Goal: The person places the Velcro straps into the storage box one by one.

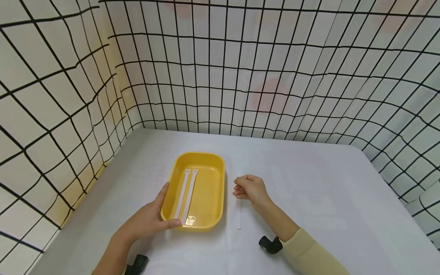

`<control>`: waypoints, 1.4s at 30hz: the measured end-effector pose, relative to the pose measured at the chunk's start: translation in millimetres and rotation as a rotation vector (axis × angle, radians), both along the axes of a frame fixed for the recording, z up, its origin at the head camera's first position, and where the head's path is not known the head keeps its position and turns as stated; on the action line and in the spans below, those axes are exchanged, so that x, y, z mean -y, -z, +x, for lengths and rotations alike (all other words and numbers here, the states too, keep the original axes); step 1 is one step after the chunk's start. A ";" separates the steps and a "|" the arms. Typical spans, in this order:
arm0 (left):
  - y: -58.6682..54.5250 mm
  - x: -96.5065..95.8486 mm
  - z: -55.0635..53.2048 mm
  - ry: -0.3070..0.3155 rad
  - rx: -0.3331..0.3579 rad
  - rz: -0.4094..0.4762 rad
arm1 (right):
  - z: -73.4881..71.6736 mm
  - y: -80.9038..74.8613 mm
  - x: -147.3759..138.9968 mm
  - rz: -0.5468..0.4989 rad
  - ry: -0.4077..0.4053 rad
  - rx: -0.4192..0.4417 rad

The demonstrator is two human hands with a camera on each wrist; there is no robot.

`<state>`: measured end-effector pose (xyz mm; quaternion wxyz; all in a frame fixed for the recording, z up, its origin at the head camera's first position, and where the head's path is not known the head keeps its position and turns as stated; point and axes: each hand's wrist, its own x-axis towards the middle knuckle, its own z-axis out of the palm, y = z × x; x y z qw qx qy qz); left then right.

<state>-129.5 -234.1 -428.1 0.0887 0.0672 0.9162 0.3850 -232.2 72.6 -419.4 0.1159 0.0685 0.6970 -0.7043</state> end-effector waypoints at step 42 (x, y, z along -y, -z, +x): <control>-3.5 -0.6 -0.1 0.005 -0.006 -0.002 | -13.9 22.7 -17.3 0.444 -0.061 -0.013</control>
